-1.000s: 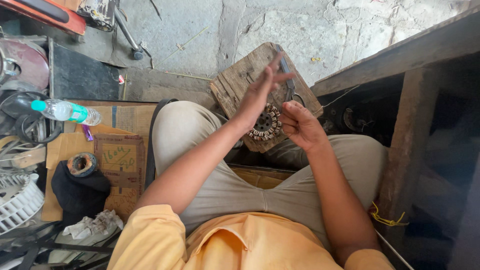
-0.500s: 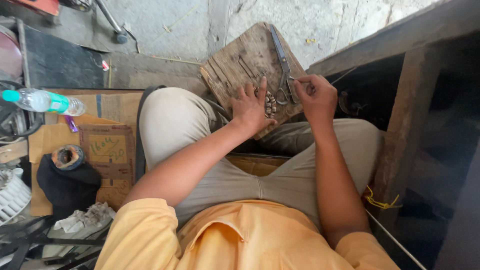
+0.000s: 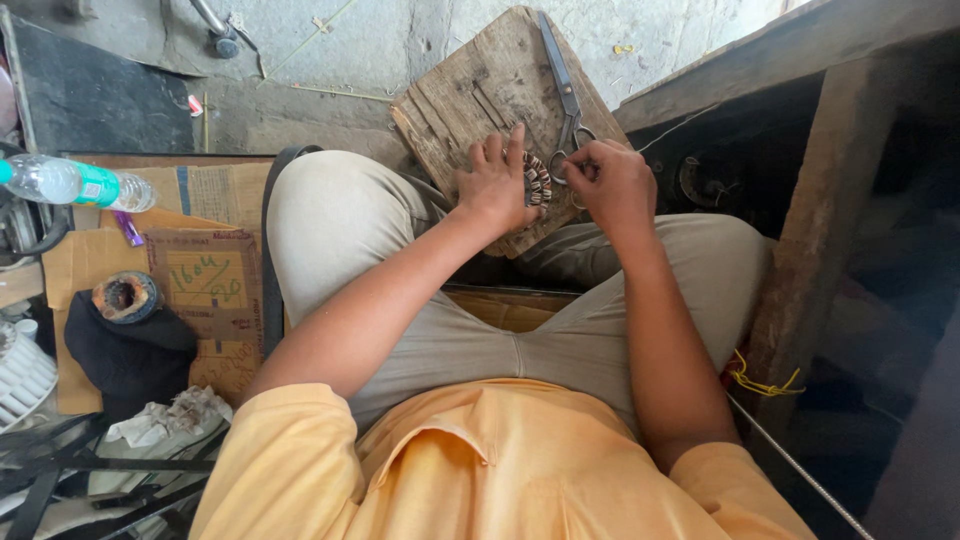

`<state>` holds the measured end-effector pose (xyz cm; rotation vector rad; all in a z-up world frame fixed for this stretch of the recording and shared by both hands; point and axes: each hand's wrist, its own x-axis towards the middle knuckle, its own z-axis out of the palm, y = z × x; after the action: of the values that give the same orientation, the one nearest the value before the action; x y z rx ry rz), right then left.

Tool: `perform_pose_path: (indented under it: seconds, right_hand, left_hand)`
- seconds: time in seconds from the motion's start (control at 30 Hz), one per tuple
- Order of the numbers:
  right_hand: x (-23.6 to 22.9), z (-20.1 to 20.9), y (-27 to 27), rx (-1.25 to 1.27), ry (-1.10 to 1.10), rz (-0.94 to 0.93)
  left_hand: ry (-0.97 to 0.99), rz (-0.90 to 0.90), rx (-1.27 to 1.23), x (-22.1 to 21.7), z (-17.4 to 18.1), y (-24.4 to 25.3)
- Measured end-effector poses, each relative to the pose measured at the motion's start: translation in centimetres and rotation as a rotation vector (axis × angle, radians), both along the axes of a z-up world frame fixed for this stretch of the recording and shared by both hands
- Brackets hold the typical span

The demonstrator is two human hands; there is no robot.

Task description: The person sits cross-legged on the floor and winds copper wire around a circular stator core placed on a wooden block. They use their hands to wrap the wire and occasionally use scissors to cut the wire.

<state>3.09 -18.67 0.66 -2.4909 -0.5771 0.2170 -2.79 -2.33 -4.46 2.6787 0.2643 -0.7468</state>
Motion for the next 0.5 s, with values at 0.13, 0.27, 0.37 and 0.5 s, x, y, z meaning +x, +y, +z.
perform_pose_path:
  seconds: [0.13,0.27,0.37,0.5]
  right_hand:
    - [0.0,0.0,-0.1,-0.042,-0.005,-0.022]
    - [-0.1,-0.1,-0.1,-0.081,-0.019,-0.007]
    - [-0.1,-0.2,-0.1,-0.097,-0.018,0.010]
    - [-0.1,-0.3,-0.5,-0.133,-0.031,0.043]
  left_hand:
    - [0.157,0.024,0.003,-0.4,1.6,-0.3]
    - [0.006,-0.027,0.136,-1.7,1.9,-1.5]
    - [-0.051,-0.042,0.124,-1.5,0.5,-1.6]
    - [-0.128,-0.302,0.068,-0.3,-2.5,0.4]
